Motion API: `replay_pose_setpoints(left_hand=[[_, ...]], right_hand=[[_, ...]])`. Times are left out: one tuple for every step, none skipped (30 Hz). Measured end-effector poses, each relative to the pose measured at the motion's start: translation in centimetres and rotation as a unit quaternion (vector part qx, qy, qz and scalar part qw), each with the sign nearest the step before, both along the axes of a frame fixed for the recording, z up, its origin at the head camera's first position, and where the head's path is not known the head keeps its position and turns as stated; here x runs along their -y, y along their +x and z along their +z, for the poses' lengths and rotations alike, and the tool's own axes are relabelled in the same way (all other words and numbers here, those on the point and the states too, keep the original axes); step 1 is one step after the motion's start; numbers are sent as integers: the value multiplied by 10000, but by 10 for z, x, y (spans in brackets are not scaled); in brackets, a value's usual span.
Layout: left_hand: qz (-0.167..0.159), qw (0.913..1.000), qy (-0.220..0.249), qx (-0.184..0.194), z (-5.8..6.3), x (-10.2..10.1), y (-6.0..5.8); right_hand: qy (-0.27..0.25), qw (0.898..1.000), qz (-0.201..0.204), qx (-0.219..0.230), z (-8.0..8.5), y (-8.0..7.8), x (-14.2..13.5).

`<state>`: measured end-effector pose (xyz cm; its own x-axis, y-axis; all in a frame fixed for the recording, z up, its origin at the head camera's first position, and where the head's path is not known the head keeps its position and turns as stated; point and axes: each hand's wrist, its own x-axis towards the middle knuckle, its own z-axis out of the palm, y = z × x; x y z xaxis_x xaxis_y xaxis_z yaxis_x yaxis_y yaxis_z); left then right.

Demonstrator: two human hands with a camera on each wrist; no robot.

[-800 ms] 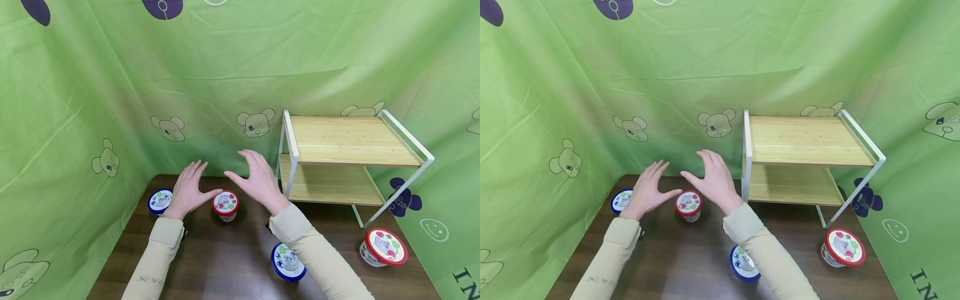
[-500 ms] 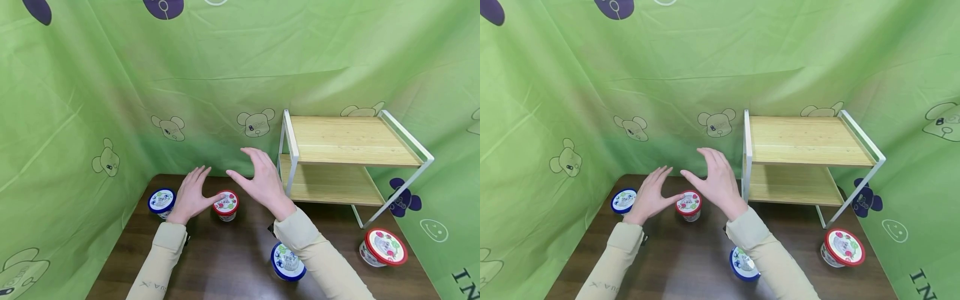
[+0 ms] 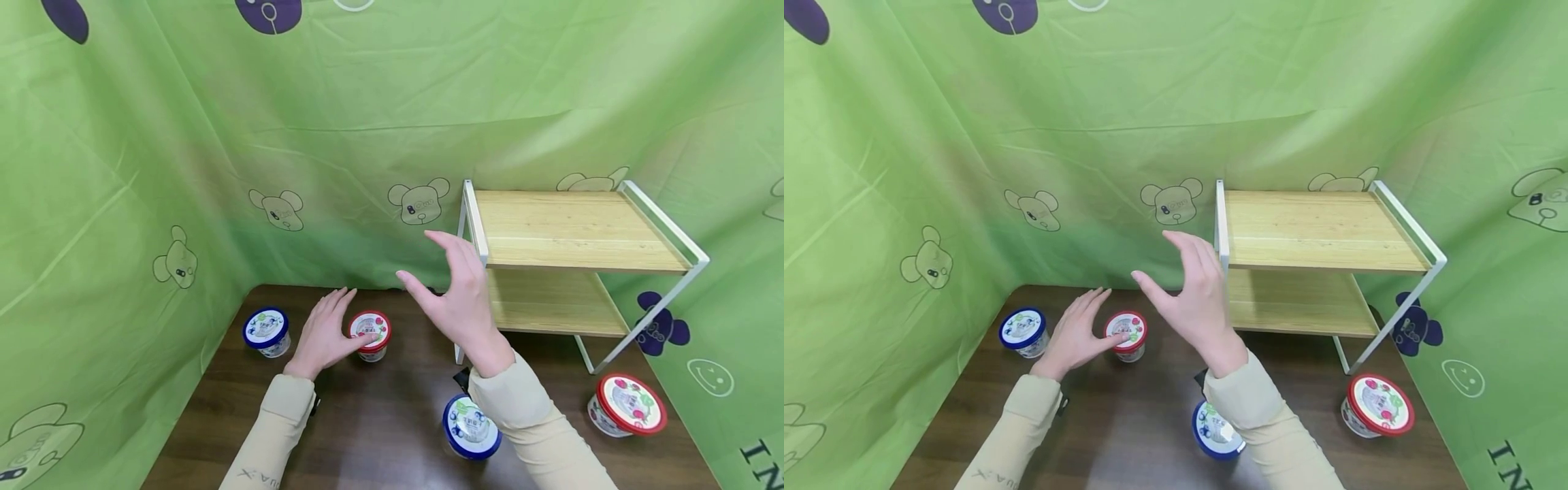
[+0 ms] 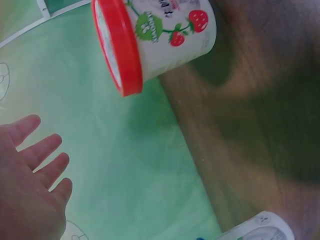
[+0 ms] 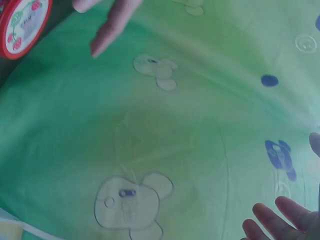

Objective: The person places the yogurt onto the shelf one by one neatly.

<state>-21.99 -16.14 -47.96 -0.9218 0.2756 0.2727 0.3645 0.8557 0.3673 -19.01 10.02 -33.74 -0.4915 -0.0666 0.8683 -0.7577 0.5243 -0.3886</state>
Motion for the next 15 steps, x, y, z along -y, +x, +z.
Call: replay_pose_setpoints(left_hand=[[7,10000,19,24,-2,-1,1],[15,10000,35,35,-3,-1,1],[19,10000,55,51,-5,-2,2],[7,10000,78,42,-7,-2,2],[7,9999,97,49,-9,-3,2],[13,9999,124,50,-10,-3,3],[12,9999,147,38,-12,-3,3],[15,9999,150,31,-13,-3,3],[19,9999,157,35,-15,-4,4],[19,9999,170,23,-16,-3,4],[34,9998,168,49,-17,-3,4],[35,9998,167,57,-19,-3,4],[30,9998,169,73,-20,-3,5],[28,9998,189,101,-21,-3,5],[32,9998,181,118,-22,-3,5]], right_hand=[[-48,10000,-52,-28,1,1,-3],[-102,9999,-102,-46,2,2,-6],[-153,9997,-173,-57,3,3,-10],[-205,9995,-240,-70,5,4,-14],[-257,9991,-310,-88,5,5,-17],[-314,9987,-376,-111,6,6,-21],[-359,9983,-451,-125,7,6,-25],[-391,9978,-526,-135,8,7,-29],[-407,9973,-602,-140,9,7,-32],[-433,9968,-648,-151,9,7,-36],[-456,9964,-701,-157,10,7,-40],[-485,9959,-753,-153,10,8,-44],[-514,9953,-804,-146,11,8,-48],[-549,9948,-849,-143,11,9,-52],[-591,9942,-890,-129,12,9,-55]])
